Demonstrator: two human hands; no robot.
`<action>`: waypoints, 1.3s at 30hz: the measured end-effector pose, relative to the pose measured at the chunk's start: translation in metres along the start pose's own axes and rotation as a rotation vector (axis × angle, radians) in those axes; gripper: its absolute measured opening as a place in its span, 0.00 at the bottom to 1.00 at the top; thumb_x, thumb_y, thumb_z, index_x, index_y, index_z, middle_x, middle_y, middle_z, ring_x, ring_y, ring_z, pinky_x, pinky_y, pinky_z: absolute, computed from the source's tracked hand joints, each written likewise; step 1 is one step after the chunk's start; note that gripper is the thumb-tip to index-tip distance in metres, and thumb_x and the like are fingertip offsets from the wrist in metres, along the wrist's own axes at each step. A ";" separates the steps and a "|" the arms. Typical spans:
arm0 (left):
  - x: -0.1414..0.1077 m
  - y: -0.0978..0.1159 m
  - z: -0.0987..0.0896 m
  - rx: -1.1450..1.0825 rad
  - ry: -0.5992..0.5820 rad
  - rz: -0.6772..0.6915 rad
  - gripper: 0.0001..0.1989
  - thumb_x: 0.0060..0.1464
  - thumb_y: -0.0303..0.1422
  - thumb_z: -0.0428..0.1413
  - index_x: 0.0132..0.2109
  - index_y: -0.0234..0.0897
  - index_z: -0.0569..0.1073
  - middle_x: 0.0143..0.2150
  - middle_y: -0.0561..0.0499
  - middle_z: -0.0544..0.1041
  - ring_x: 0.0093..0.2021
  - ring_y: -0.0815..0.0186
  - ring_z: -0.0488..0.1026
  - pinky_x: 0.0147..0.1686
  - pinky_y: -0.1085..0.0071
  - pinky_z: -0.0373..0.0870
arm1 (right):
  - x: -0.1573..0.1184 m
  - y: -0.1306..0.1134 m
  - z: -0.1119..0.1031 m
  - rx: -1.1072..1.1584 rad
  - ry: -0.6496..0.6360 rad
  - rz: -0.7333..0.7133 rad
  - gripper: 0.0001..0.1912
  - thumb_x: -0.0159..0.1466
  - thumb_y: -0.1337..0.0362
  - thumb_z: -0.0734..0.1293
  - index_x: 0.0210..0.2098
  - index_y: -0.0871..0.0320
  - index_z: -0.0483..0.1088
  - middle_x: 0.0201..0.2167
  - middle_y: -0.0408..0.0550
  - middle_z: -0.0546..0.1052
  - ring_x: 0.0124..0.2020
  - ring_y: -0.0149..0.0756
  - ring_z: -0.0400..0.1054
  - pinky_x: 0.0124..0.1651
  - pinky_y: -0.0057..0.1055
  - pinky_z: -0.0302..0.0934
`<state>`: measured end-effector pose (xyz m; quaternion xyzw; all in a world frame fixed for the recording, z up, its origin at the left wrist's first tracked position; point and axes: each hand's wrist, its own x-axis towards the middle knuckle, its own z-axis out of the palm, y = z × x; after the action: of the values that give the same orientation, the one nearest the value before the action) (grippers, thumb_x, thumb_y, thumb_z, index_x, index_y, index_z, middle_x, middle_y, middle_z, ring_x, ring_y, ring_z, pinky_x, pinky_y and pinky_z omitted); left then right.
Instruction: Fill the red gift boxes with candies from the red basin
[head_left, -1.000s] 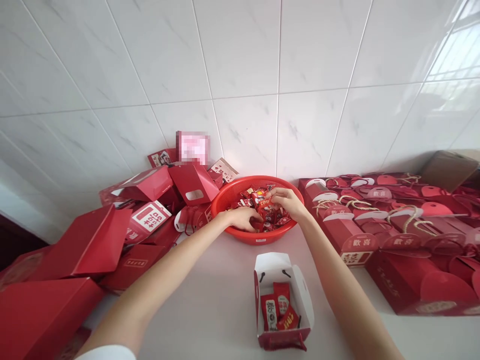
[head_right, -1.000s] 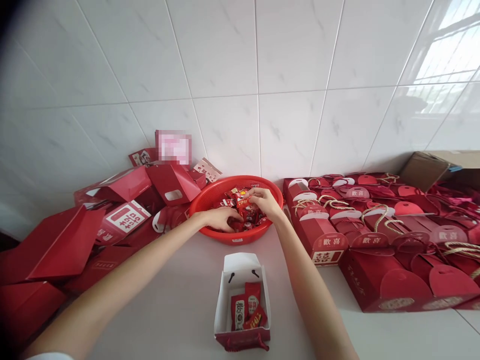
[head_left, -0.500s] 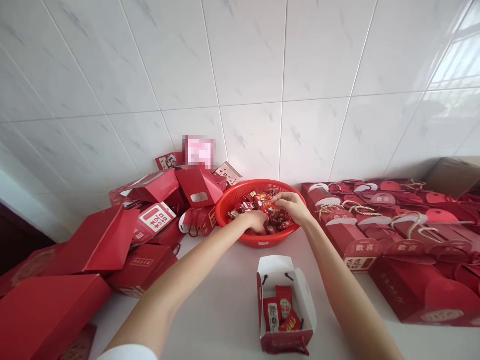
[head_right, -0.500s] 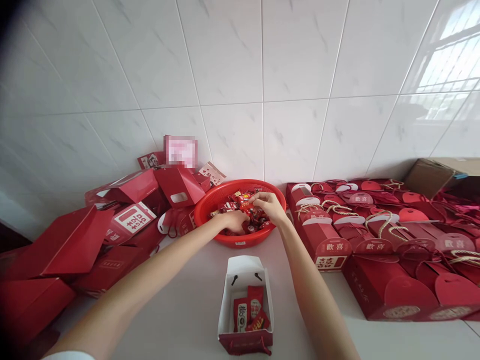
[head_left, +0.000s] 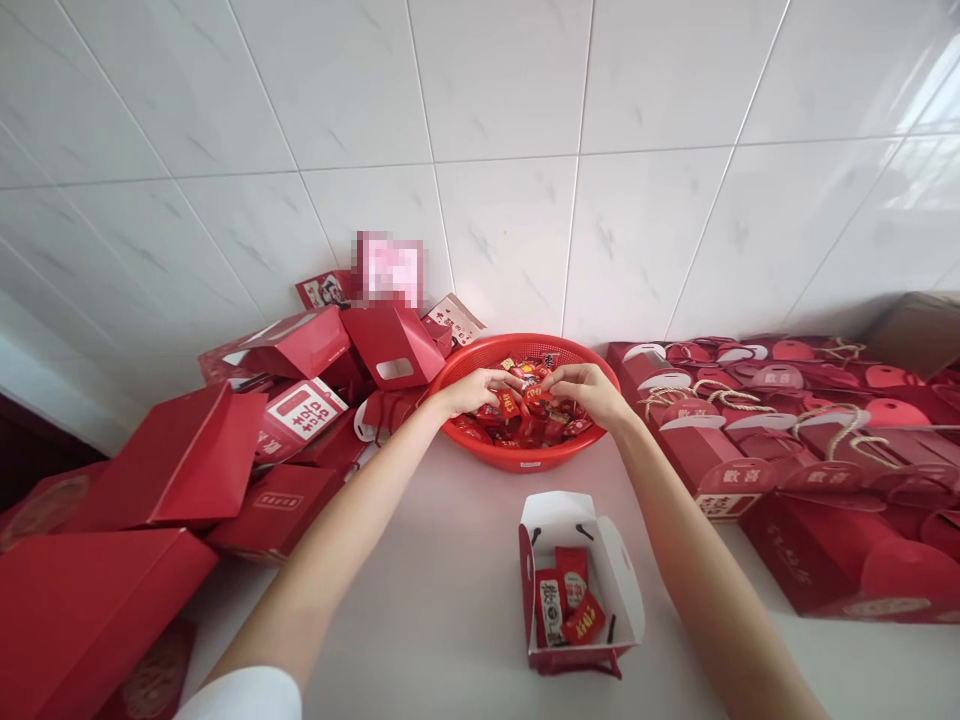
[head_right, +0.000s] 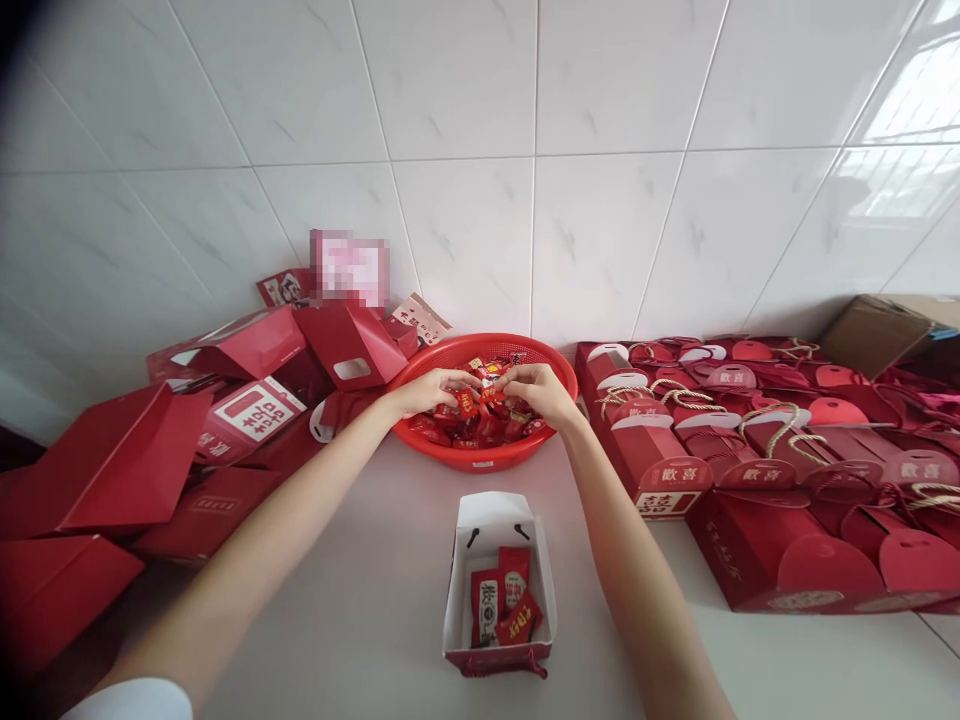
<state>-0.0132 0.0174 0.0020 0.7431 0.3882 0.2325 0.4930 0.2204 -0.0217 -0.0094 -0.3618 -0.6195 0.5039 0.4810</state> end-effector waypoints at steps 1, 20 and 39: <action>0.001 -0.002 0.001 -0.018 0.000 0.002 0.27 0.35 0.21 0.56 0.46 0.35 0.79 0.54 0.43 0.79 0.59 0.52 0.71 0.44 0.65 0.74 | 0.000 -0.001 0.000 -0.008 -0.016 0.009 0.07 0.47 0.63 0.71 0.25 0.59 0.78 0.25 0.44 0.77 0.23 0.30 0.68 0.29 0.28 0.63; 0.000 0.005 0.023 0.118 0.027 0.238 0.24 0.44 0.45 0.68 0.44 0.32 0.82 0.41 0.45 0.83 0.45 0.53 0.78 0.47 0.58 0.74 | -0.003 -0.006 -0.002 0.023 -0.210 -0.053 0.15 0.50 0.62 0.78 0.33 0.60 0.73 0.25 0.41 0.76 0.27 0.30 0.68 0.33 0.28 0.64; -0.007 0.003 0.019 0.322 0.060 0.102 0.19 0.50 0.34 0.60 0.50 0.35 0.78 0.46 0.44 0.82 0.49 0.55 0.78 0.52 0.62 0.72 | 0.002 0.001 -0.002 -0.009 0.185 -0.069 0.11 0.47 0.61 0.75 0.28 0.58 0.73 0.24 0.41 0.74 0.25 0.29 0.65 0.29 0.27 0.60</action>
<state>-0.0026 0.0002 -0.0024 0.8238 0.3969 0.2141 0.3434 0.2217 -0.0192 -0.0102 -0.3873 -0.5870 0.4487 0.5515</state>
